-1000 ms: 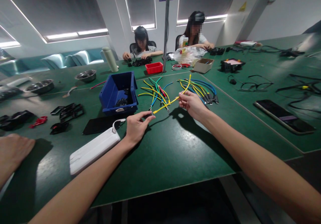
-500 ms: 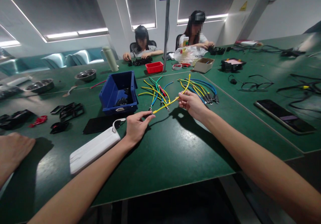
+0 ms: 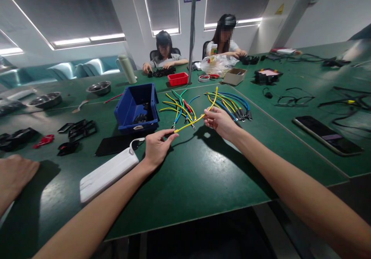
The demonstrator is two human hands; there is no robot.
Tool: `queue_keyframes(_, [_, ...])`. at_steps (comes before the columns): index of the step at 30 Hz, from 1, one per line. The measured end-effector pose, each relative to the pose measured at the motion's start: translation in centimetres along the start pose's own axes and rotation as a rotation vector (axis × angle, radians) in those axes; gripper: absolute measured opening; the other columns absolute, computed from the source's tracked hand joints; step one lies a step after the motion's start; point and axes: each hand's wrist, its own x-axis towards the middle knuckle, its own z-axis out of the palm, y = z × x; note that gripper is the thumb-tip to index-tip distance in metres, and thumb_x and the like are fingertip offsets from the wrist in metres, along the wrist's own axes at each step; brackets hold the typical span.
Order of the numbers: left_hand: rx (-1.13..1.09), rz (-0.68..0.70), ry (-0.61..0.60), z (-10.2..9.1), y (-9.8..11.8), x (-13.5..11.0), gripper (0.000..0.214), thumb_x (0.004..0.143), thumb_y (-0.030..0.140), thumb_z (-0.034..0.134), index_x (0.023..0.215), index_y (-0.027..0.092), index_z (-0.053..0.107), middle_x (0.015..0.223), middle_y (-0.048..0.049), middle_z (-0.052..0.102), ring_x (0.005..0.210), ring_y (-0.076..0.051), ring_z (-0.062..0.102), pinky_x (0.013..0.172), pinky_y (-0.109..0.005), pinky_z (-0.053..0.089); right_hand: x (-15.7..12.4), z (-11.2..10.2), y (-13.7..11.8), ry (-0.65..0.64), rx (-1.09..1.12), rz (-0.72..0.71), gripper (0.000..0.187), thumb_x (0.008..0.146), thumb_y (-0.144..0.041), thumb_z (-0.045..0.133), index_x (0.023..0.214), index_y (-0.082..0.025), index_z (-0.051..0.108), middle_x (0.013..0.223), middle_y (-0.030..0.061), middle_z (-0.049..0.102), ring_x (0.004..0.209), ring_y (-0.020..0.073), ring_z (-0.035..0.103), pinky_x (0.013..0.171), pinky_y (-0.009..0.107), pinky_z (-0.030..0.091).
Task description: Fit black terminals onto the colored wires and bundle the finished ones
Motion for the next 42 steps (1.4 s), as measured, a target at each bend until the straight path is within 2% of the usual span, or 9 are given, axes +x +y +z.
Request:
queue_keyframes(5, [0.014, 0.02, 0.017, 0.0, 0.0, 0.0, 0.022, 0.078, 0.036, 0.071, 0.089, 0.018, 0.076, 0.082, -0.0037, 0.075, 0.052, -0.01, 0.059, 0.054, -0.022, 0.048, 0.0, -0.1, 0.2, -0.046, -0.009, 0.006, 0.025, 0.072, -0.022, 0.078, 0.083, -0.019, 0.056, 0.067, -0.002, 0.06, 0.052, 0.0068, 0.056, 0.047, 0.015, 0.047])
queue_keyframes(11, [0.023, 0.076, 0.005, 0.1, 0.1, -0.1, 0.019, 0.079, 0.034, 0.071, 0.086, 0.018, 0.075, 0.079, -0.0036, 0.075, 0.056, -0.012, 0.062, 0.057, -0.023, 0.05, -0.7, 0.9, 0.9, -0.158, -0.08, 0.054, 0.028, 0.069, -0.029, 0.08, 0.082, -0.017, 0.059, 0.072, 0.001, 0.064, 0.057, 0.0077, 0.059, 0.05, 0.015, 0.048])
queue_keyframes(21, [0.014, 0.103, -0.022, 0.1, 0.3, -0.1, 0.017, 0.08, 0.031, 0.07, 0.088, 0.017, 0.074, 0.082, -0.0041, 0.075, 0.067, -0.014, 0.068, 0.068, -0.025, 0.053, -0.6, 1.1, 1.4, -0.184, -0.123, 0.053, 0.028, 0.071, -0.031, 0.079, 0.083, -0.016, 0.059, 0.074, 0.0035, 0.066, 0.06, 0.0079, 0.059, 0.053, 0.016, 0.047])
queue_keyframes(27, [0.039, 0.107, -0.055, 0.0, 0.6, 0.0, 0.018, 0.082, 0.033, 0.067, 0.087, 0.016, 0.071, 0.074, -0.0013, 0.071, 0.059, -0.01, 0.061, 0.06, -0.021, 0.047, -1.0, 1.3, 1.0, -0.198, -0.098, 0.059, 0.028, 0.071, -0.03, 0.079, 0.085, -0.017, 0.058, 0.075, 0.0023, 0.066, 0.06, 0.0074, 0.059, 0.054, 0.017, 0.047])
queue_keyframes(33, [0.132, 0.172, -0.074, 0.3, 0.9, -0.5, 0.018, 0.086, 0.034, 0.062, 0.083, 0.016, 0.066, 0.056, 0.0048, 0.056, 0.046, -0.006, 0.048, 0.049, -0.018, 0.036, -1.8, 2.0, 1.1, -0.358, -0.071, 0.103, 0.026, 0.073, -0.032, 0.078, 0.084, -0.016, 0.06, 0.075, 0.0025, 0.068, 0.06, 0.007, 0.06, 0.058, 0.017, 0.049])
queue_keyframes(38, [0.167, 0.261, -0.113, 0.4, 1.3, -1.0, 0.017, 0.087, 0.031, 0.058, 0.084, 0.016, 0.064, 0.052, 0.0057, 0.052, 0.041, -0.006, 0.043, 0.045, -0.019, 0.03, -2.7, 3.1, 2.1, -0.456, -0.103, 0.14, 0.028, 0.075, -0.036, 0.076, 0.086, -0.017, 0.06, 0.076, 0.0029, 0.069, 0.064, 0.0091, 0.063, 0.062, 0.019, 0.05])
queue_keyframes(42, [0.145, 0.297, -0.183, 0.2, 1.5, -1.1, 0.02, 0.09, 0.026, 0.044, 0.092, 0.016, 0.062, 0.052, 0.0047, 0.054, 0.041, -0.007, 0.045, 0.045, -0.021, 0.031, -3.4, 3.8, 2.6, -0.517, -0.122, 0.169, 0.028, 0.077, -0.039, 0.074, 0.088, -0.017, 0.06, 0.078, 0.0031, 0.069, 0.065, 0.009, 0.063, 0.064, 0.02, 0.05])
